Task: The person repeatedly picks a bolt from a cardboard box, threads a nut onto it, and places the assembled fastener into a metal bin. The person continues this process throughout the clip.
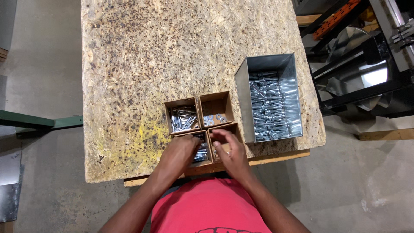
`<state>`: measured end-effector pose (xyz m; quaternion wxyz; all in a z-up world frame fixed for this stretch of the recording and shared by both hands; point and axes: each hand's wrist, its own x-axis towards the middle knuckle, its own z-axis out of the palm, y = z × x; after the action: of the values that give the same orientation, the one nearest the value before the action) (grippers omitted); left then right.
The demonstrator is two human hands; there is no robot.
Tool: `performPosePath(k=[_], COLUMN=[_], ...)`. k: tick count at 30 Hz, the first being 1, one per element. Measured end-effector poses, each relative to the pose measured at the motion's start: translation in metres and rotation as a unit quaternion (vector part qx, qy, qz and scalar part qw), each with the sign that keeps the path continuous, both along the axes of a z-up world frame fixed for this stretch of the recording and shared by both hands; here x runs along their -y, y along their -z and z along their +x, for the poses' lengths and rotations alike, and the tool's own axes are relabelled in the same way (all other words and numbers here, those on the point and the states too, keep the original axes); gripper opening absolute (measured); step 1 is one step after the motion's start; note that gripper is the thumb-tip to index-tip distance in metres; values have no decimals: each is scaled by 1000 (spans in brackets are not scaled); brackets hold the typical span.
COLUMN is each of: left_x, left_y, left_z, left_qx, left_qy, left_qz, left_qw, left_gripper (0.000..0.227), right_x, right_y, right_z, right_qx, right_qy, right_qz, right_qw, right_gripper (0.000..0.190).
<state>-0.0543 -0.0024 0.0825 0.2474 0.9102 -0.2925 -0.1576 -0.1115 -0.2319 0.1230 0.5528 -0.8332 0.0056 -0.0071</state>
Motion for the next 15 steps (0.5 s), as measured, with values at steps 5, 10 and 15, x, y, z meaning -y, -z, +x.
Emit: performPosePath(k=[5, 10, 15], left_x=[-7, -12, -17], left_y=[-102, -107, -10], left_z=[14, 42, 106], left_qx=[-106, -181, -57], left_qy=[-39, -84, -88], left_qz=[-163, -222, -60], left_qw=[980, 954, 993], left_gripper=[16, 25, 23], right_x=[-15, -23, -15], right_y=[-3, 10, 22], right_z=[3, 0, -7], right_qx=[-20, -31, -97], right_qy=[-60, -14, 49], right_qz=[-5, 44, 152], right_qw=[998, 998, 982], right_gripper=[36, 24, 28])
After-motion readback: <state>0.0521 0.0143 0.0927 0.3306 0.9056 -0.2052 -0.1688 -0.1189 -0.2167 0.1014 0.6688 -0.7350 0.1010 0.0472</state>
